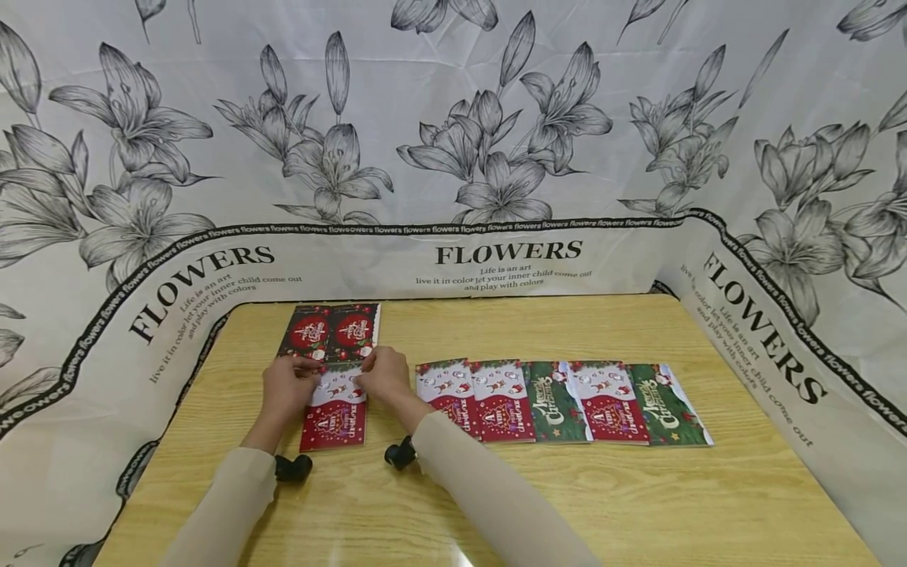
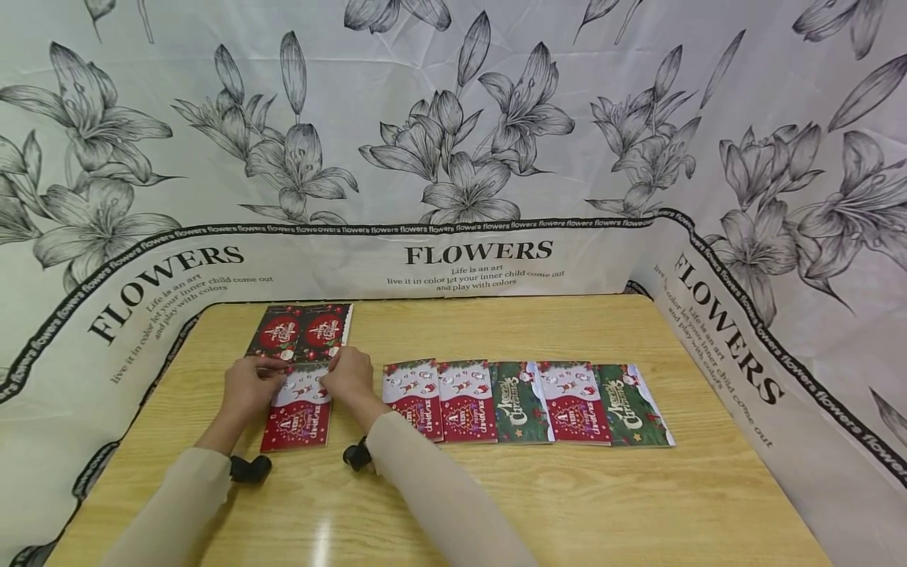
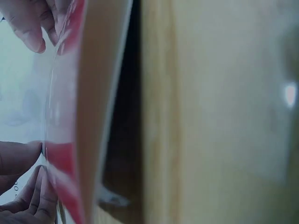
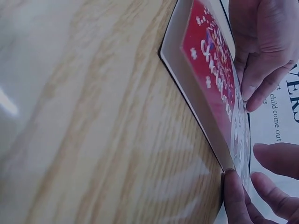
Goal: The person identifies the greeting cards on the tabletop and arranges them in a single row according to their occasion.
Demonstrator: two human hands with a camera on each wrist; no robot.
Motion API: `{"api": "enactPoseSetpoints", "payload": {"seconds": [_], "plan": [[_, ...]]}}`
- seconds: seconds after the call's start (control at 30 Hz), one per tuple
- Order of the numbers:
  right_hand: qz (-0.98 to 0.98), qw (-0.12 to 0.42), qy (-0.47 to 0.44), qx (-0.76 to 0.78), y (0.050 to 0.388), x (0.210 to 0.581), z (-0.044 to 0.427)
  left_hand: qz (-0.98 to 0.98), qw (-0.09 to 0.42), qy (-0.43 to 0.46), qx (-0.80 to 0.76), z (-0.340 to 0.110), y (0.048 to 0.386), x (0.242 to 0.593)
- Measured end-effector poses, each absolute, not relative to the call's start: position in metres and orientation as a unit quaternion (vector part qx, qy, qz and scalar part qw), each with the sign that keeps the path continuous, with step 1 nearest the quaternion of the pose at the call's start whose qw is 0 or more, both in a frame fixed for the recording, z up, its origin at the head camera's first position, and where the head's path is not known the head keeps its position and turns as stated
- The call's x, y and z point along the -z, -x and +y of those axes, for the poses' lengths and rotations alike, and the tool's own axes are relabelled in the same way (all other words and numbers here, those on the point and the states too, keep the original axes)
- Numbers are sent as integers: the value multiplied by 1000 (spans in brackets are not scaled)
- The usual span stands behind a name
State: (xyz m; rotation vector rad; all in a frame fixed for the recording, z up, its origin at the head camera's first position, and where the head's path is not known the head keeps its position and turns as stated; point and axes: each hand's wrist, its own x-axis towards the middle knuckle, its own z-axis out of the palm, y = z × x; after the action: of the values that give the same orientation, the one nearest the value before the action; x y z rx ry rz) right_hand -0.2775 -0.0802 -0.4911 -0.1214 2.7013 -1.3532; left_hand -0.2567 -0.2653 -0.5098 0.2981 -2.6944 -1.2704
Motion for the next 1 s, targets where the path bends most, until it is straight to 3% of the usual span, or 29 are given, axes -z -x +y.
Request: {"api": "enactPoseSetpoints", "payload": {"seconds": [0.4, 1.0], "plan": [[885, 48, 45, 462, 277, 494, -78, -876, 59, -128, 462, -264, 254, 509], [844, 75, 52, 528, 278, 496, -70, -828, 15, -130, 546, -266, 254, 508]]}}
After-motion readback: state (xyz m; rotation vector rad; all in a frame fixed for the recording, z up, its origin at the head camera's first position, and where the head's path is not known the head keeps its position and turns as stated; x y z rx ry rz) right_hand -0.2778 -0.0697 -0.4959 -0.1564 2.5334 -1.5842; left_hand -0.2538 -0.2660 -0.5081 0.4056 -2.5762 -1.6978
